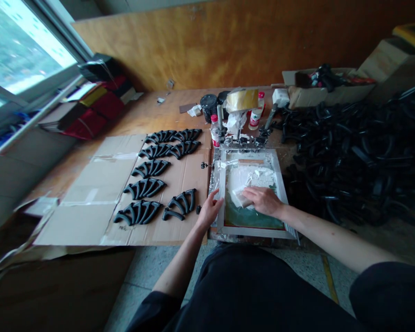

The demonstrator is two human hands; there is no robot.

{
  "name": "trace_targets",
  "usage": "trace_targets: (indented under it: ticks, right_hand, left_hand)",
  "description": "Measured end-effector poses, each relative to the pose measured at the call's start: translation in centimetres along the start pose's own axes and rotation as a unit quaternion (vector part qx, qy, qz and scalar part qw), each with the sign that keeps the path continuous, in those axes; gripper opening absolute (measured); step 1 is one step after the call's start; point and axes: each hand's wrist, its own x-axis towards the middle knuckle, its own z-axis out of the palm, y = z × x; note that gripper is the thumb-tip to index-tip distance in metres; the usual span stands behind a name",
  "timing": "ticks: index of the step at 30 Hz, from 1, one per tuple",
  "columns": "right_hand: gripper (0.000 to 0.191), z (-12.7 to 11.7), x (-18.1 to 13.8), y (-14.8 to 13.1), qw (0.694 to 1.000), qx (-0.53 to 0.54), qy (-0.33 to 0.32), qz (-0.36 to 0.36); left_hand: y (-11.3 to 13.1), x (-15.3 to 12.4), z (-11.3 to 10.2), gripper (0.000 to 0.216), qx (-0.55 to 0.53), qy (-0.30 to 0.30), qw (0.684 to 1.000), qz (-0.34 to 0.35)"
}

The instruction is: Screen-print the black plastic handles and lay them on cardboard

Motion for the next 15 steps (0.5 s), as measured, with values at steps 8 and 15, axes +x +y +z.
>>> trace_targets:
  ticks: [8, 15]
  right_hand:
    - [0.048, -2.9, 4.9, 1.8, 0.993, 0.006, 0.061, 0.097]
    - [0.039, -9.6, 4.3, 11.0, 0.932, 0.014, 0.227, 0.281]
  left_hand:
    - [3.2, -0.9, -1.7, 0.071, -0.032, -0.051, 0.998, 0.001]
    - [12.6, -2.0, -3.8, 0.060, -0.209, -0.007, 0.976, 0.066]
